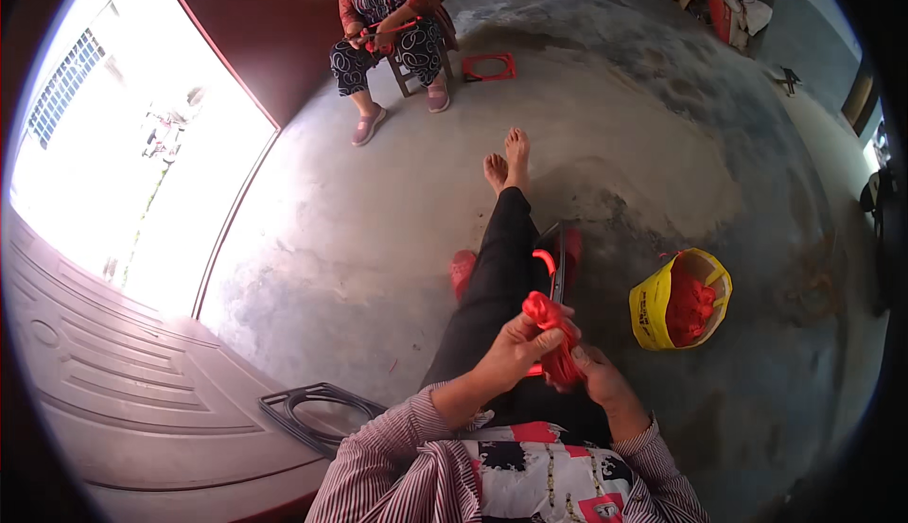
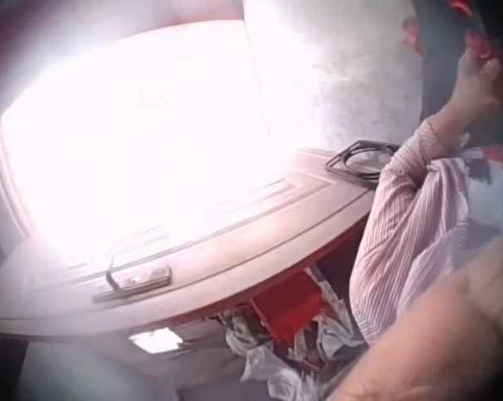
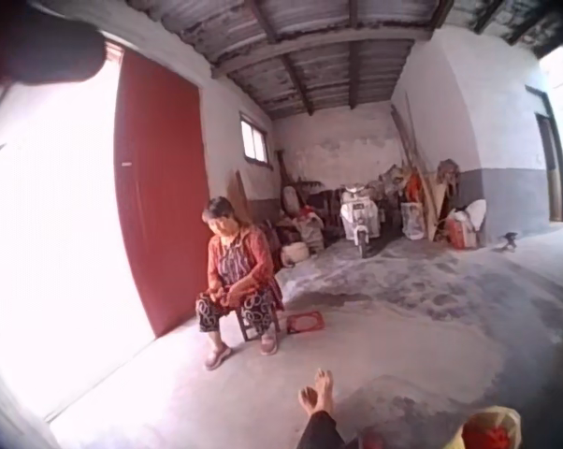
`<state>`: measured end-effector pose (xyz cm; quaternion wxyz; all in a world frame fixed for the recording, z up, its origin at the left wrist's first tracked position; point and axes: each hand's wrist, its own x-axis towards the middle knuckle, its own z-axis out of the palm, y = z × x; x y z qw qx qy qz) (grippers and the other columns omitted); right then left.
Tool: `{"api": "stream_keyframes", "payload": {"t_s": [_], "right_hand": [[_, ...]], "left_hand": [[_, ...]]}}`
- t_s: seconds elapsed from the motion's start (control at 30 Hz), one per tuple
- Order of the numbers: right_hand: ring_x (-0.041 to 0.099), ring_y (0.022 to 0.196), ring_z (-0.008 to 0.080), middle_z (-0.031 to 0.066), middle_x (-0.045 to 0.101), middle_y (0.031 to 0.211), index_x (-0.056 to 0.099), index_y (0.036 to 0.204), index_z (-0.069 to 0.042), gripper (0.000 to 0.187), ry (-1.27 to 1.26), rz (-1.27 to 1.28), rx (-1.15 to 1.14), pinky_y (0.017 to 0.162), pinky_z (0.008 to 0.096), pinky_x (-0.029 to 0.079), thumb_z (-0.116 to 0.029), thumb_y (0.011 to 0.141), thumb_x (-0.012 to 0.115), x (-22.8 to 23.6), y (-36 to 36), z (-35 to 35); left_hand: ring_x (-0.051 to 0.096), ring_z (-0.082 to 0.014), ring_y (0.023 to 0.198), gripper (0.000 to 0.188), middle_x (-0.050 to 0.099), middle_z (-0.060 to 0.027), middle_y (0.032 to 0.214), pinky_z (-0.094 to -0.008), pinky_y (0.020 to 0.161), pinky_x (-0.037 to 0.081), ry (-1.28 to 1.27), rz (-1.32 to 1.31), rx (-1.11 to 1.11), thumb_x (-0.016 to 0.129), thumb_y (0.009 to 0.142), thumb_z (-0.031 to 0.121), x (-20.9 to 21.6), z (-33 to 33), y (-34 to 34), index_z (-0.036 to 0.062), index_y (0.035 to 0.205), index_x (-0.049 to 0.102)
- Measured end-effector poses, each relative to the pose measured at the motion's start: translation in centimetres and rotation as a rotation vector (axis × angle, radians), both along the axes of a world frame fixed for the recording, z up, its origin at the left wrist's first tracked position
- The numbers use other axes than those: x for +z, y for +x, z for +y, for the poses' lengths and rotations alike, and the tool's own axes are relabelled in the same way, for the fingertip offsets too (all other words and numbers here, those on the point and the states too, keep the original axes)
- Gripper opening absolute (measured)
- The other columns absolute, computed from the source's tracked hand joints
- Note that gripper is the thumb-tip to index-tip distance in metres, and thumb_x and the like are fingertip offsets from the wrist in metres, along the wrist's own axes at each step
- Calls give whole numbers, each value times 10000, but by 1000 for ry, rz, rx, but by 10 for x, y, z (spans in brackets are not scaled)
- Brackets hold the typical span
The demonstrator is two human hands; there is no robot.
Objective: The recorder is hand-wrapping a black circular frame, possibly for a steering wheel or furniture part, with red plastic twine.
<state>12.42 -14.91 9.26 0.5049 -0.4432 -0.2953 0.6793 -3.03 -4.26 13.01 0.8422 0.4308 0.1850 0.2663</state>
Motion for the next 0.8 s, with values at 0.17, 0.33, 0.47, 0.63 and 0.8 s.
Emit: {"api": "stream_keyframes", "payload": {"t_s": [0.17,0.33,0.47,0.63,0.8], "right_hand": [[410,557,42,-8,497,675,633,1097,8,250,72,179,-258,488,206,304,-148,909,579,-11,52,7],[569,736,121,23,577,856,672,1053,-21,290,113,-797,-154,675,237,466,-92,777,729,-53,42,30],[613,832,202,76,603,904,655,1072,-27,364,274,-916,-86,765,316,487,-144,742,757,-77,21,36],[632,891,276,97,592,1020,614,913,-48,293,220,-1199,-179,766,359,511,-219,714,746,-63,35,36],[568,912,112,64,584,1026,598,1098,-5,347,234,-331,-535,858,254,476,-72,785,731,-15,56,28]], "left_hand": [[606,-219,977,350,601,-84,974,-356,896,490,1242,392,326,600,798,-31,2,53,-18,61,1133,639],[612,-308,979,255,604,-114,951,-396,845,505,1832,994,-299,640,711,92,-62,44,-5,76,964,663],[613,-344,962,240,608,-138,960,-422,819,507,1328,1051,-328,646,707,131,-59,20,14,48,930,622],[566,-362,990,274,573,-165,987,-440,835,487,1239,633,238,679,661,45,-96,33,17,34,921,593],[564,-220,1034,523,582,-128,1095,-315,936,434,-33,559,-14,570,706,64,-85,46,33,-50,1212,502]]}}
